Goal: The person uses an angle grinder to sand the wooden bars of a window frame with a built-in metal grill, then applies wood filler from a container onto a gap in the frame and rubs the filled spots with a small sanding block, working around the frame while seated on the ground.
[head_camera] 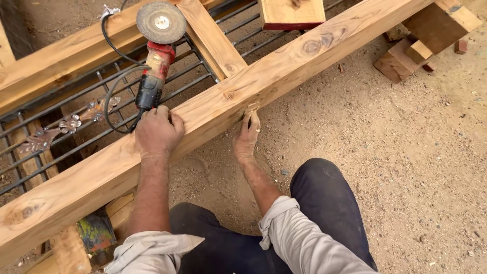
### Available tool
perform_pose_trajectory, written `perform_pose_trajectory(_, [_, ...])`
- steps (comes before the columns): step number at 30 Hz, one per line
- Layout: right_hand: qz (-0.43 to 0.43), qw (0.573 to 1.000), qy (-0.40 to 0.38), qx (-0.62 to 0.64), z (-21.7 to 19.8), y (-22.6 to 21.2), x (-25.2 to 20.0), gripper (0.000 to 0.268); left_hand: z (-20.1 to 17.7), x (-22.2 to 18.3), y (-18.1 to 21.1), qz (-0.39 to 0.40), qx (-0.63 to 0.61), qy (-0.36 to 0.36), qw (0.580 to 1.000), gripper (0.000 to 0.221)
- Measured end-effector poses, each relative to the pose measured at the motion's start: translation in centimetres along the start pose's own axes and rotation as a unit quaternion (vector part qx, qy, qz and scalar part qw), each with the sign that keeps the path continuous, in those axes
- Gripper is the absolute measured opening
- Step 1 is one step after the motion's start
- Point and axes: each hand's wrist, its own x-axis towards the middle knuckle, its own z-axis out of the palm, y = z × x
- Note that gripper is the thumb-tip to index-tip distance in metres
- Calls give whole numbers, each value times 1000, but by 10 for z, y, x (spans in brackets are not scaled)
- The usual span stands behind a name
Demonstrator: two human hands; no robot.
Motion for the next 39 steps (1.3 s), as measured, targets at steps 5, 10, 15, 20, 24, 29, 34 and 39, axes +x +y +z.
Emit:
perform_pose_trajectory(5, [83, 985, -150, -3, -28, 3, -12, 90, 9, -5, -4, 5, -2, 18, 1000, 28])
perform_pose_trajectory(10, [226, 938, -211, 156, -83, -18, 23, 63, 7, -12, -5, 25, -2, 57, 998, 27])
perform_pose_trajectory(15, [406, 864, -199, 220, -84, -33, 69, 65, -1, -8, -2, -4, -21, 15, 1000, 29])
perform_pose_trajectory(20, [425, 852, -196, 237, -77, -88, 51, 73, 0, -5, -5, -4, -17, 10, 1000, 28])
perform_pose_trajectory(24, [328, 895, -251, 170, -79, -94, 29, 78, 0, -3, -3, 1, -8, 10, 1000, 28])
perform_pose_trajectory(29, [226, 932, -233, 162, -98, -60, 43, 72, -2, -2, 1, -1, -12, 10, 1000, 29])
perform_pose_trajectory(34, [487, 819, -199, 228, -123, -65, 99, 64, -11, -3, 2, -27, 12, -62, 998, 28])
perform_pose_trajectory(39, [307, 900, -252, 180, -71, -43, 23, 66, -2, -2, 1, -9, 25, -34, 999, 28])
